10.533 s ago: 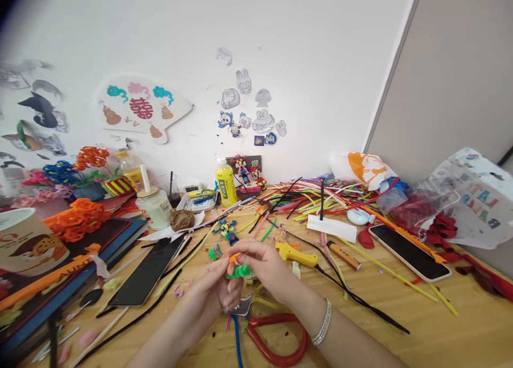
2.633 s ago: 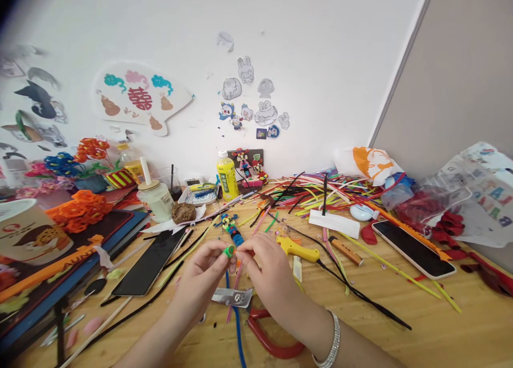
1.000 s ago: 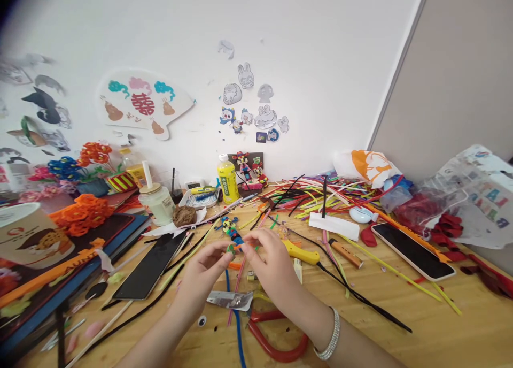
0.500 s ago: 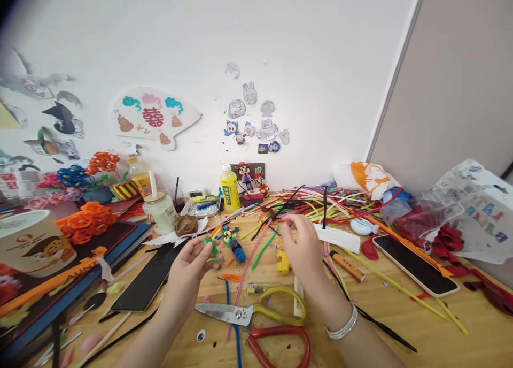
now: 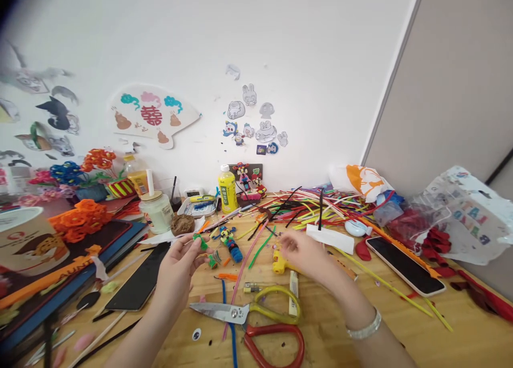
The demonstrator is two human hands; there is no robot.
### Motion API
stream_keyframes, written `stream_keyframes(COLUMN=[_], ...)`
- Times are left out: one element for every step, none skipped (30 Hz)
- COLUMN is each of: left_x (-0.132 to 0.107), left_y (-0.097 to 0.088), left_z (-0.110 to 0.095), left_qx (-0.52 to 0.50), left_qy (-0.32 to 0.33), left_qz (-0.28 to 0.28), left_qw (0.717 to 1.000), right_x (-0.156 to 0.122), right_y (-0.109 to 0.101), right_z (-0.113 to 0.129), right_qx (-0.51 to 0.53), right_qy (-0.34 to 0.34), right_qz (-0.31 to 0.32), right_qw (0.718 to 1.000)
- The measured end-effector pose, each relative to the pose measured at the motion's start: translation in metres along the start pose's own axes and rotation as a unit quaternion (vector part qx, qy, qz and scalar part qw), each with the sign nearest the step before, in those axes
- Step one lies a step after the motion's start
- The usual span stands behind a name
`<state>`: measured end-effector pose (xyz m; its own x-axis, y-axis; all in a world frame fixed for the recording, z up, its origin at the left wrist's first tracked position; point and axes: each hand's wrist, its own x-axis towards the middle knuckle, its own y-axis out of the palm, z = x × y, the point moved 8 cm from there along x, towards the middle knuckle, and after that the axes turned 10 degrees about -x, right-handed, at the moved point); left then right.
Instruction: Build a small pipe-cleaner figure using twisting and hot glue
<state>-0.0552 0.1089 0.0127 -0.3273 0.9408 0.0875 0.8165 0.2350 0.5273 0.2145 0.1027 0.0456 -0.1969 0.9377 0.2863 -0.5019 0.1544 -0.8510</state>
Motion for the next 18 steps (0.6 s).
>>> stream_keyframes(left_x=[0.001, 0.001, 0.001, 0.002, 0.001, 0.001, 0.0, -0.001, -0.002, -0.004, -0.005, -0.007, -0.008, -0.01, -0.012, -0.013, -0.015, -0.016], left_y=[0.0, -0.001, -0.001, -0.001, 0.0, 0.001, 0.003, 0.005, 0.008, 0.01, 0.012, 0.013, 0.014, 0.015, 0.015, 0.014, 0.013, 0.012], left_z=[0.0, -0.001, -0.001, -0.002, -0.003, -0.004, -0.006, -0.007, -0.008, -0.01, -0.012, -0.014, -0.016, -0.018, -0.021, -0.023, -0.024, -0.026], left_qx=[0.003, 0.007, 0.013, 0.02, 0.028, 0.034, 0.038, 0.042, 0.047, 0.053, 0.063, 0.075, 0.09, 0.106, 0.121, 0.134, 0.144, 0.151], left_qy=[0.004, 0.009, 0.014, 0.02, 0.026, 0.033, 0.04, 0.046, 0.053, 0.062, 0.071, 0.082, 0.097, 0.113, 0.129, 0.145, 0.158, 0.167], left_qz=[0.001, 0.001, 0.002, 0.002, 0.004, 0.009, 0.015, 0.023, 0.033, 0.042, 0.05, 0.058, 0.065, 0.07, 0.071, 0.07, 0.068, 0.066], left_qw=[1.0, 1.0, 1.0, 1.0, 0.999, 0.999, 0.998, 0.998, 0.997, 0.996, 0.994, 0.992, 0.989, 0.985, 0.982, 0.978, 0.975, 0.972], right_x=[-0.012, -0.026, -0.039, -0.049, -0.056, -0.06, -0.063, -0.063, -0.063, -0.062, -0.06, -0.059, -0.058, -0.056, -0.055, -0.054, -0.053, -0.051], right_y=[0.019, 0.036, 0.051, 0.062, 0.071, 0.079, 0.085, 0.089, 0.091, 0.092, 0.092, 0.091, 0.09, 0.088, 0.087, 0.085, 0.083, 0.081], right_z=[0.021, 0.037, 0.049, 0.057, 0.061, 0.062, 0.061, 0.059, 0.057, 0.054, 0.051, 0.046, 0.042, 0.038, 0.034, 0.031, 0.029, 0.027], right_qx=[-0.014, -0.042, -0.083, -0.127, -0.161, -0.192, -0.203, -0.195, -0.172, -0.143, -0.113, -0.088, -0.066, -0.045, -0.023, 0.001, 0.027, 0.054], right_qy=[-0.054, -0.087, -0.103, -0.101, -0.094, -0.073, -0.052, -0.036, -0.022, -0.01, 0.002, 0.013, 0.025, 0.035, 0.045, 0.052, 0.055, 0.051], right_qz=[0.066, 0.117, 0.152, 0.159, 0.161, 0.162, 0.161, 0.153, 0.14, 0.127, 0.112, 0.099, 0.088, 0.08, 0.073, 0.067, 0.059, 0.05], right_qw=[0.996, 0.988, 0.98, 0.974, 0.969, 0.965, 0.965, 0.968, 0.975, 0.982, 0.987, 0.991, 0.994, 0.995, 0.996, 0.996, 0.996, 0.996])
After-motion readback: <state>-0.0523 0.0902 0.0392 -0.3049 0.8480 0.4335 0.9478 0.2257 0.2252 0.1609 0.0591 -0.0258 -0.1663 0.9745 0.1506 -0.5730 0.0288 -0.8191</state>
